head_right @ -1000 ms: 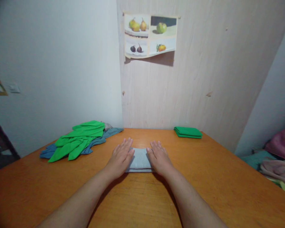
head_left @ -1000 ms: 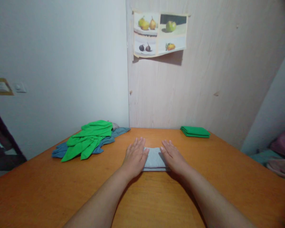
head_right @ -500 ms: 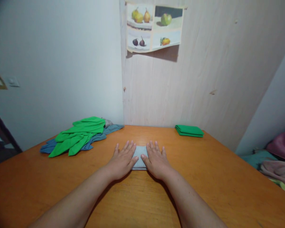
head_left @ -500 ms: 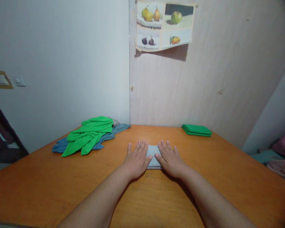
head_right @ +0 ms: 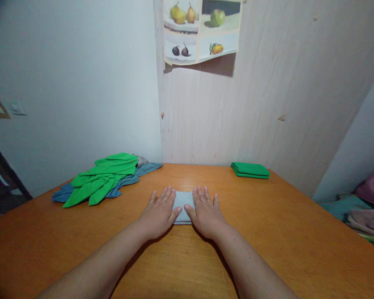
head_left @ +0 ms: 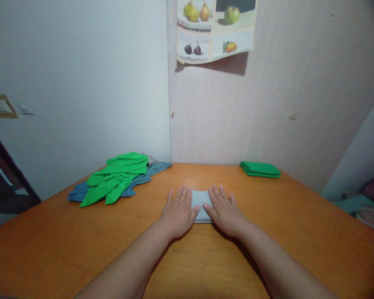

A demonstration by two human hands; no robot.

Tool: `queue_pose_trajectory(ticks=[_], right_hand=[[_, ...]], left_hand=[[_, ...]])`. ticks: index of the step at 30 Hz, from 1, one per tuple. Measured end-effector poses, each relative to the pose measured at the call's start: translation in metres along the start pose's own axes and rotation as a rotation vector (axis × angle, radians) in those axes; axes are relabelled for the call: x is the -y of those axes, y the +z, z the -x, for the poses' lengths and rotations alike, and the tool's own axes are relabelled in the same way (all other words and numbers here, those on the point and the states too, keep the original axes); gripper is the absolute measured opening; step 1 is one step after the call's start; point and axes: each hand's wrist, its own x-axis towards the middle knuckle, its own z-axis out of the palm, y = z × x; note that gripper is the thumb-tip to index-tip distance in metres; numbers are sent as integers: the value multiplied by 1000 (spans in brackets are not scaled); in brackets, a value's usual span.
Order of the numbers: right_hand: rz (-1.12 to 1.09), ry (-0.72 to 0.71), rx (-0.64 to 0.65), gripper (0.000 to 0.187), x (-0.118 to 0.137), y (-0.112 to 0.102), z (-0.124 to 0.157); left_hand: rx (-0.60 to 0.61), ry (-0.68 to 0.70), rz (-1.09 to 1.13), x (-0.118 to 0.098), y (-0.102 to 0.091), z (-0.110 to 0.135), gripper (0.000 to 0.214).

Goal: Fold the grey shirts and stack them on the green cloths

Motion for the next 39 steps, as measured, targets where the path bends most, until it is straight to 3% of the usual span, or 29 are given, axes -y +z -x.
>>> queue_pose_trajectory(ticks=[5,13,20,26,34,39], right_hand=[[-6,11,-3,83,-1,3,0],[-13,-41,-96,71,3,-9,-2],[-32,-65,55,63,12,-6,2],[-26,-46,80,64,13,-6,2],[29,52,99,73,6,-11,5],[50,73,143,75,2,-9,6]], left_hand=[[-3,-37,76,-2,0,0,59],[27,-9,-45,-6,-2,1,61],[60,1,-84,-7,-5,1,69],[106,5,-195,-10,-6,1,73],[263,-21,-514,-14,-10,0,90],[271,-26,-557,-14,-10,1,91]])
